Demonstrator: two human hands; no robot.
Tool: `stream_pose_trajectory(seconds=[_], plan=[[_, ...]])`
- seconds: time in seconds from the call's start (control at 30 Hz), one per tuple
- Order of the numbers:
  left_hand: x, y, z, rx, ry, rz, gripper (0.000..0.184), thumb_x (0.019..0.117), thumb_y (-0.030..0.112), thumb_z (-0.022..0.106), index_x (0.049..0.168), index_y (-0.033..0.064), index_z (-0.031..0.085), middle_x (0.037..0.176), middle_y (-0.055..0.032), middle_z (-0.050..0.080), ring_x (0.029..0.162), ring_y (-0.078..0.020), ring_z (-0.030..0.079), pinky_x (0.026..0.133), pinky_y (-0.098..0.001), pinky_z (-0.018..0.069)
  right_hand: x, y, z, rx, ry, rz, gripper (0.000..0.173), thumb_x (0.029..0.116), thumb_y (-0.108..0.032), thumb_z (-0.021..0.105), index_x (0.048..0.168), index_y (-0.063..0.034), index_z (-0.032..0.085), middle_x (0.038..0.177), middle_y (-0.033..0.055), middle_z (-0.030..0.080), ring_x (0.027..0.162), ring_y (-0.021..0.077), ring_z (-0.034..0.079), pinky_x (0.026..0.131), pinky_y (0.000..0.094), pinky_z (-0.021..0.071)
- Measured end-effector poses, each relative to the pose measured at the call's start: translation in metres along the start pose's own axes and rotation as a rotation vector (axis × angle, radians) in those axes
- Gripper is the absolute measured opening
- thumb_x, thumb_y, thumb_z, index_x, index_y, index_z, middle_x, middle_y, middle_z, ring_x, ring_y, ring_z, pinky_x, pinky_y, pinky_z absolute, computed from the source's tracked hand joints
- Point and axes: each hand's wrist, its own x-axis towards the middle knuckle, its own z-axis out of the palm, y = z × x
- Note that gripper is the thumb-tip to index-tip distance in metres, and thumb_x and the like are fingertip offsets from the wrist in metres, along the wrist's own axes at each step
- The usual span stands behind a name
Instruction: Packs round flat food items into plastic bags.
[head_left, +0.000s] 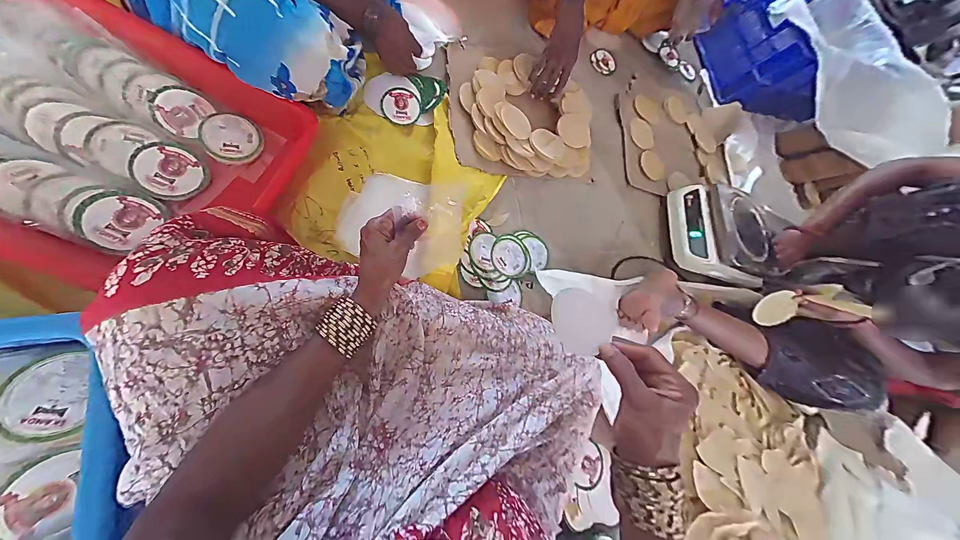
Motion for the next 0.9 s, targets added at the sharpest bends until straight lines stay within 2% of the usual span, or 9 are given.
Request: stream_pose_trajectory(seconds=[0.17,0.27,0.47,0.53,0.6,0.67,0.77,0.83,0.9], plan=[[-0.006,-0.003,-0.003,0.047,-0.026,0.021,0.01,0.0976,0.009,0.066,0.101,0.0012,0.07,0.086,0.0016,0.07,0.075,-0.0021,0.064,0.073,-0.0216,0.0549,-0.047,-0.002,-0.039,-0.524,-0.265,-0.409,0.019,0.0923,-0.019,0.065,0.083,-0.0055,0.073,0.104,0.0095,0.075,0.108,0.016,0.069,0.095,0.029,0.0556],[-0.008,-0.005,-0.004,0.062,-0.016,0.031,0.008,0.0972,0.009,0.065,0.101,0.0026,0.07,0.086,0.0038,0.071,0.073,-0.0006,0.064,0.071,-0.0208,0.0552,-0.066,-0.003,-0.052,-0.708,-0.672,-0.307,0.02,0.0882,-0.027,0.066,0.082,-0.0103,0.077,0.098,0.0055,0.078,0.096,0.0232,0.074,0.082,0.0445,0.06],[-0.01,-0.006,-0.004,0.05,-0.056,0.068,0.005,0.0974,0.008,0.065,0.098,0.0053,0.069,0.084,0.0072,0.071,0.073,0.0016,0.064,0.07,-0.0186,0.055,-0.064,-0.001,-0.049,-0.681,-0.608,-0.197,0.053,0.0809,-0.048,0.076,0.116,-0.0084,0.075,0.115,0.0085,0.074,0.109,0.0256,0.069,0.09,0.0467,0.0562],[-0.011,-0.007,-0.004,0.054,-0.048,0.056,0.006,0.0975,0.009,0.065,0.099,0.005,0.07,0.084,0.0069,0.071,0.072,0.0013,0.064,0.07,-0.0186,0.055,-0.068,0.005,-0.038,-0.769,-0.78,-0.178,0.069,0.0729,-0.042,0.084,0.129,-0.0051,0.069,0.134,0.0164,0.067,0.125,0.0375,0.062,0.1,0.058,0.0513],[-0.012,-0.005,-0.004,0.042,-0.018,0.026,0.006,0.0975,0.008,0.065,0.099,0.0039,0.069,0.084,0.0053,0.071,0.073,-0.0002,0.064,0.07,-0.0195,0.0547,-0.077,0.021,-0.03,-0.811,-0.757,-0.26,0.053,0.073,-0.021,0.081,0.122,-0.0037,0.073,0.133,0.0199,0.067,0.124,0.0416,0.063,0.101,0.0593,0.0513],[-0.011,-0.002,-0.004,0.023,0.021,-0.006,0.006,0.0977,0.007,0.065,0.099,0.0031,0.069,0.084,0.0045,0.072,0.073,-0.0009,0.064,0.071,-0.0198,0.0544,-0.073,0.029,-0.03,-0.708,-0.613,-0.271,0.025,0.0846,-0.007,0.065,0.105,-0.0049,0.08,0.116,0.0139,0.076,0.11,0.033,0.073,0.095,0.0528,0.0574],[-0.009,0.003,-0.002,0.014,0.054,-0.06,0.007,0.0976,0.004,0.065,0.101,0.0021,0.07,0.084,0.0043,0.072,0.072,-0.0006,0.063,0.069,-0.0196,0.0538,-0.044,0.018,-0.037,-0.484,-0.506,-0.149,0.027,0.0965,-0.019,0.057,0.104,-0.0082,0.081,0.096,0.0024,0.079,0.091,0.0119,0.075,0.093,0.0402,0.0583],[-0.005,0.003,0.001,0.015,0.054,-0.069,0.006,0.097,0.004,0.065,0.099,0.003,0.071,0.081,0.0051,0.071,0.07,-0.0004,0.063,0.069,-0.0193,0.0544,-0.011,0.01,-0.035,-0.343,-0.489,-0.115,0.029,0.1,-0.027,0.058,0.102,-0.0082,0.079,0.094,-0.0054,0.077,0.091,-0.0046,0.07,0.091,0.021,0.0569],[-0.002,0.002,0.003,0.01,0.045,-0.074,0.006,0.0964,0.003,0.065,0.097,0.0033,0.071,0.078,0.0051,0.07,0.068,-0.0007,0.063,0.068,-0.0189,0.054,0.027,0.003,-0.017,-0.267,-0.407,-0.102,0.024,0.0977,-0.018,0.06,0.096,-0.0016,0.077,0.092,-0.005,0.077,0.089,-0.0085,0.068,0.086,0.0158,0.0562]])
